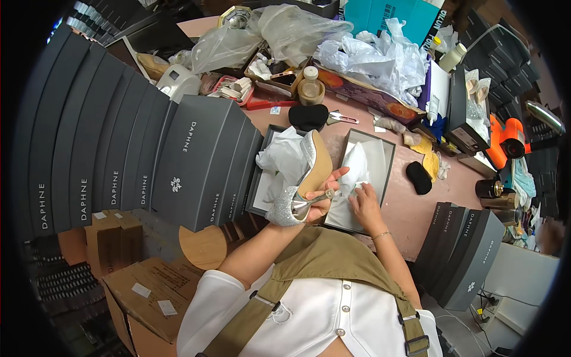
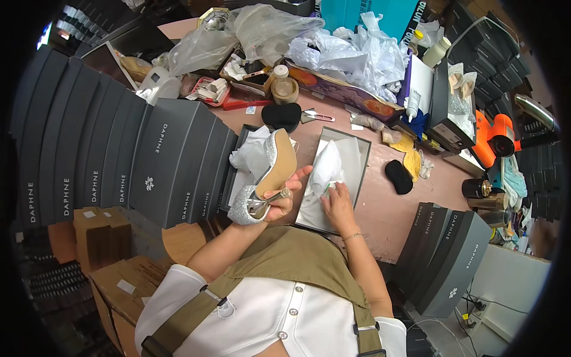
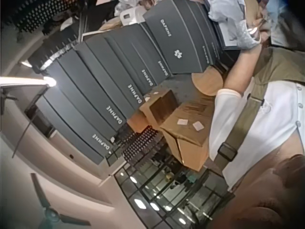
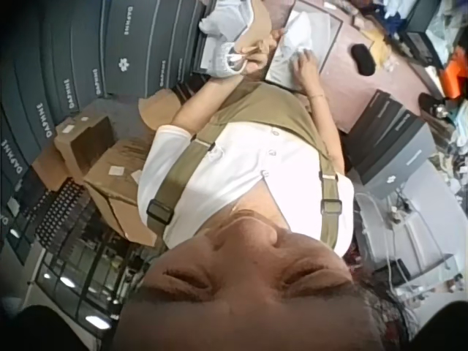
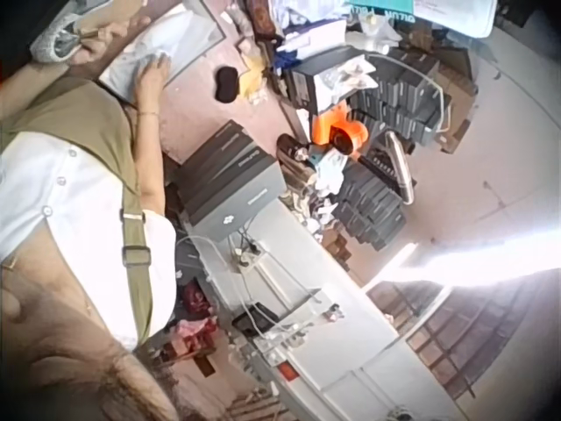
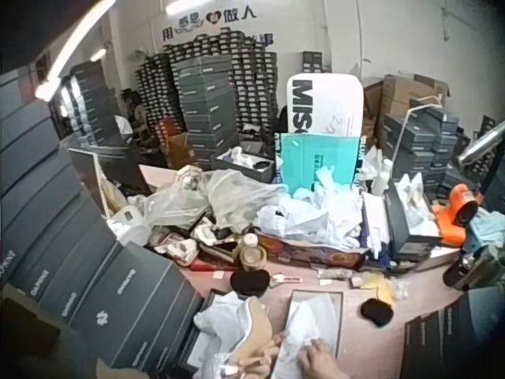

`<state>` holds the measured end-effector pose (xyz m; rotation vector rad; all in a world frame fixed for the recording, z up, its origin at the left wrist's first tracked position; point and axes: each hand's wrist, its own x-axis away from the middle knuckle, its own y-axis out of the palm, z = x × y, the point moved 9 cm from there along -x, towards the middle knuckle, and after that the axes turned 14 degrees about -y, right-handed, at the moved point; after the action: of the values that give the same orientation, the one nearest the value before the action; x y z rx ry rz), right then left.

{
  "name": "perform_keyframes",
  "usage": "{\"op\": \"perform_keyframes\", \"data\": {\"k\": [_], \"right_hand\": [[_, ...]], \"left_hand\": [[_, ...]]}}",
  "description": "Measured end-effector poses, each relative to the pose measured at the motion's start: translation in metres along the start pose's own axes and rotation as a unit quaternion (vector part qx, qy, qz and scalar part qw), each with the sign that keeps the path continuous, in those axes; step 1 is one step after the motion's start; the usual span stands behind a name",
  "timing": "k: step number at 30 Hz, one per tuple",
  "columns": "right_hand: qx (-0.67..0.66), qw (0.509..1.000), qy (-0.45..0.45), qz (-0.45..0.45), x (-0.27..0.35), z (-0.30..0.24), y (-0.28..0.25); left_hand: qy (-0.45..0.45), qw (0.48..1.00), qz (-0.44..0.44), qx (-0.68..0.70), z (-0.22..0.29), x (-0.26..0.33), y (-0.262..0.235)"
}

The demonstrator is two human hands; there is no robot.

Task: Checking and packing high-heeled shoes into boxes with tissue paper and organizing the boxed inventory.

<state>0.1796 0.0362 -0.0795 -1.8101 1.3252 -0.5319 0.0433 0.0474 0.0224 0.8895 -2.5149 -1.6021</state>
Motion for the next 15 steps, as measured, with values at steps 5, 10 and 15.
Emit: {"op": "perform_keyframes", "data": {"k": [5, 10, 15], "right_hand": [[-0.009, 0.998, -0.030, 0.047, 0.000, -0.024, -0.023], [-0.145, 0.989, -0.008, -0.023, 0.004, -0.060, -0.023], [0.134, 0.989, -0.018, -0.061, 0.005, -0.022, 0.018]], "left_hand": [[0.029, 0.999, 0.012, -0.008, 0.008, 0.010, -0.002], [0.123, 0.654, 0.538, -0.517, 0.096, 0.100, 0.007], [0.206, -0.104, 0.504, -0.833, 0.097, 0.101, 0.077]]}}
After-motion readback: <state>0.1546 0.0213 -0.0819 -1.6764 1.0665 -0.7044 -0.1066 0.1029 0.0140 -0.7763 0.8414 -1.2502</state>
